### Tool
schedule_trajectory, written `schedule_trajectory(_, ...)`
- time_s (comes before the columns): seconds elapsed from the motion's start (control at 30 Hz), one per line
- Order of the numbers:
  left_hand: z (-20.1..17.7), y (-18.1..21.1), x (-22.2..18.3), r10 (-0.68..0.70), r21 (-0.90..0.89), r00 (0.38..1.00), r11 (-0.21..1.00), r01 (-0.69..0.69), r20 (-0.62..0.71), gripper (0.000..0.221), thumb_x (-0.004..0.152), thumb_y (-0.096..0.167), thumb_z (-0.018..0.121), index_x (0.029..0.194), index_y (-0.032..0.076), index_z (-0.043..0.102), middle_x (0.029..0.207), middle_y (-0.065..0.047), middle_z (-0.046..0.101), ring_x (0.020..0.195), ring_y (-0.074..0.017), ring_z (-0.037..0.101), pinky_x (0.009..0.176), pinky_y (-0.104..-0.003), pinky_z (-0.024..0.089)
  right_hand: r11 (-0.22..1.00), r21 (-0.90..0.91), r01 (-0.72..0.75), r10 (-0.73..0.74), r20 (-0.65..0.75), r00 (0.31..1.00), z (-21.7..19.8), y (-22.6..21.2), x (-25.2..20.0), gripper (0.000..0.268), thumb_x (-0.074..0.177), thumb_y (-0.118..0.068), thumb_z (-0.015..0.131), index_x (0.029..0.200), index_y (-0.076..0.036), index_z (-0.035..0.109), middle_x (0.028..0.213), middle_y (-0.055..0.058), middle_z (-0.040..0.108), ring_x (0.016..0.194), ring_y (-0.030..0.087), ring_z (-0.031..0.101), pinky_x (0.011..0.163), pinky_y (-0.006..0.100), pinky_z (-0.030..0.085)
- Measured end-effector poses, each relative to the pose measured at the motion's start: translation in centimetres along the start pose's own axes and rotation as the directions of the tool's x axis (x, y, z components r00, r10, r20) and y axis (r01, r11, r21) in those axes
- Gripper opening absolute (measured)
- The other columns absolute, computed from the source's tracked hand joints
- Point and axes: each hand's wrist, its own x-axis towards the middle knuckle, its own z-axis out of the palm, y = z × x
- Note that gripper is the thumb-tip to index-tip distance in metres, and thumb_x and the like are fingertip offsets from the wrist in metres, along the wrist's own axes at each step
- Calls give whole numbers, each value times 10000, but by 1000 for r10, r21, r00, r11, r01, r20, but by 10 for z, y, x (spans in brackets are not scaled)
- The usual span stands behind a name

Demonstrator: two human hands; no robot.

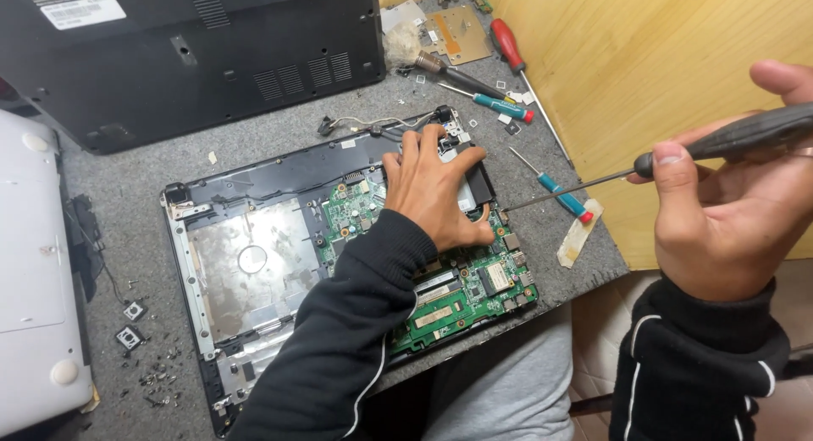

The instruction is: The person is working on the internal components of a laptop, using a screwdriver to handle screws and repositioning the cooling fan and motherboard parts.

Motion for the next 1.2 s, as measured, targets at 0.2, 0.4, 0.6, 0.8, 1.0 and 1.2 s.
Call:
schedule_trajectory(0.2, 2, -1, 0, -10, -10, 1000, 1000, 9, -26, 906, 401, 614, 798, 1231, 272, 675, 1303, -208, 481, 1138, -403, 449, 719, -559, 405, 987, -69, 148, -149, -10, 989, 5, -4, -4, 410, 1146, 189, 512, 1476, 168, 270, 1327, 417, 433, 866, 405, 523, 779, 500, 638)
schedule_trajectory(0.4, 4, -2, -1, -11, -39, 994, 999, 6, -110, 811, 433, 556, 755, 1186, 262, 690, 1261, -203, 494, 1104, -402, 462, 685, -544, 393, 995, -64, 79, -81, -40, 996, 8, 18, -9, 442, 1166, 193, 504, 1559, 208, 303, 1114, 370, 514, 836, 399, 553, 803, 483, 654)
schedule_trajectory(0.6, 5, -3, 0, -3, -55, 997, 998, -1, -80, 856, 411, 580, 771, 1194, 245, 686, 1280, -208, 477, 1135, -404, 443, 691, -551, 385, 998, -45, -49, 44, -114, 993, -1, 61, -25, 169, 1291, 69, 583, 1174, 187, 557, 1090, 296, 571, 914, 390, 687, 845, 437, 715)
schedule_trajectory(0.8, 2, -1, 1, -2, -32, 997, 999, -1, -76, 810, 421, 561, 748, 1182, 286, 711, 1270, -215, 474, 1116, -411, 447, 677, -548, 380, 998, -46, -30, 20, -204, 979, -1, 67, -34, 327, 1254, 165, 571, 1515, 174, 375, 1170, 382, 493, 946, 435, 636, 806, 501, 700)
schedule_trajectory(1.0, -1, 1, 4, -25, 22, 999, 999, 24, 47, 818, 472, 601, 734, 1240, 323, 700, 1233, -219, 431, 1118, -418, 409, 692, -555, 376, 982, -56, -179, 160, -247, 956, -9, 73, -50, 390, 1281, 49, 590, 1505, 194, 307, 1073, 352, 632, 779, 340, 667, 702, 405, 659)
schedule_trajectory(1.2, 5, 0, 4, -39, -4, 999, 999, 39, 17, 766, 479, 574, 752, 1204, 327, 721, 1248, -206, 432, 1132, -436, 401, 711, -579, 371, 964, -189, -186, 106, -367, 924, -6, 88, -47, 320, 1323, -68, 683, 1103, 159, 632, 1007, 257, 697, 757, 263, 727, 720, 323, 709)
